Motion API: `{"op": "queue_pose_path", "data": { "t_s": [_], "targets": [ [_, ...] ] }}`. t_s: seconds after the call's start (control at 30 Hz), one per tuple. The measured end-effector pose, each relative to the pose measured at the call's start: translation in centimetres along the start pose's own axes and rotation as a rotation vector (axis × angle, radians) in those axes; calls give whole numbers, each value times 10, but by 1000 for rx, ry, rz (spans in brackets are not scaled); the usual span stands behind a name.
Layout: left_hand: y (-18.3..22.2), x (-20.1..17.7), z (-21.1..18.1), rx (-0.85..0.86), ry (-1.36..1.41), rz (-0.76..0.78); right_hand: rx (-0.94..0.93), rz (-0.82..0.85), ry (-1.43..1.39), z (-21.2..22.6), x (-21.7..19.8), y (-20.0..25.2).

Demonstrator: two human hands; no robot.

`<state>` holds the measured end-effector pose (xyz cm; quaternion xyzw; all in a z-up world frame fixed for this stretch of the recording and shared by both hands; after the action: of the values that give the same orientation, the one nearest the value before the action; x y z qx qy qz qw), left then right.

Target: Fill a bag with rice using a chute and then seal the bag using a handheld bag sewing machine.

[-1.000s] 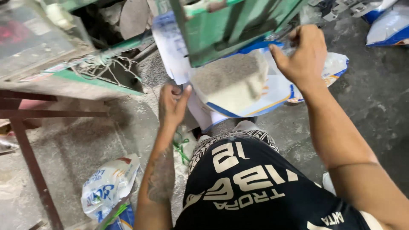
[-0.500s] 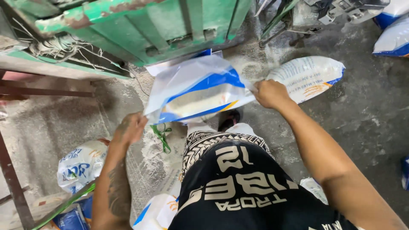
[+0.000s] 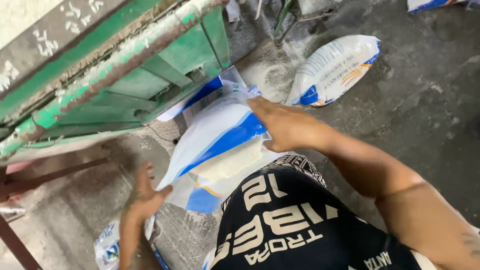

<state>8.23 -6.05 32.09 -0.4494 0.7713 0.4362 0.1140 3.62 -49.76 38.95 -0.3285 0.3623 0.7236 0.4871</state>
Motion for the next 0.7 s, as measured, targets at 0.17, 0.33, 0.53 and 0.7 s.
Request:
{"op": "queue_pose_path", "data": {
  "t_s": [0.17, 0.33, 0.53, 0.7],
  "targets": [
    [-1, 62, 1, -625, -139, 141, 348, 513, 179, -36, 119, -33],
    [-24, 104, 117, -355, -214, 43, 394, 404, 192, -56, 190, -14],
    [-3, 112, 74, -289, 111, -61, 497, 518, 74, -40, 132, 3],
    [24, 146, 31, -399, 729, -85, 345, 573, -200, -88, 205, 21]
  ]
}}
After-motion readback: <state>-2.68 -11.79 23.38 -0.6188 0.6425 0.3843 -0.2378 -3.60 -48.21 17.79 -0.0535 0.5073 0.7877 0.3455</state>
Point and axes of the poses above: each hand's wrist, its own y-axis away from the middle knuckle, its own x-axis out of the palm, z = x × y, the point moved 5 cm from there along -y, towards the middle knuckle, and after that the axes turned 13 degrees about y, right-handed, at the moved point
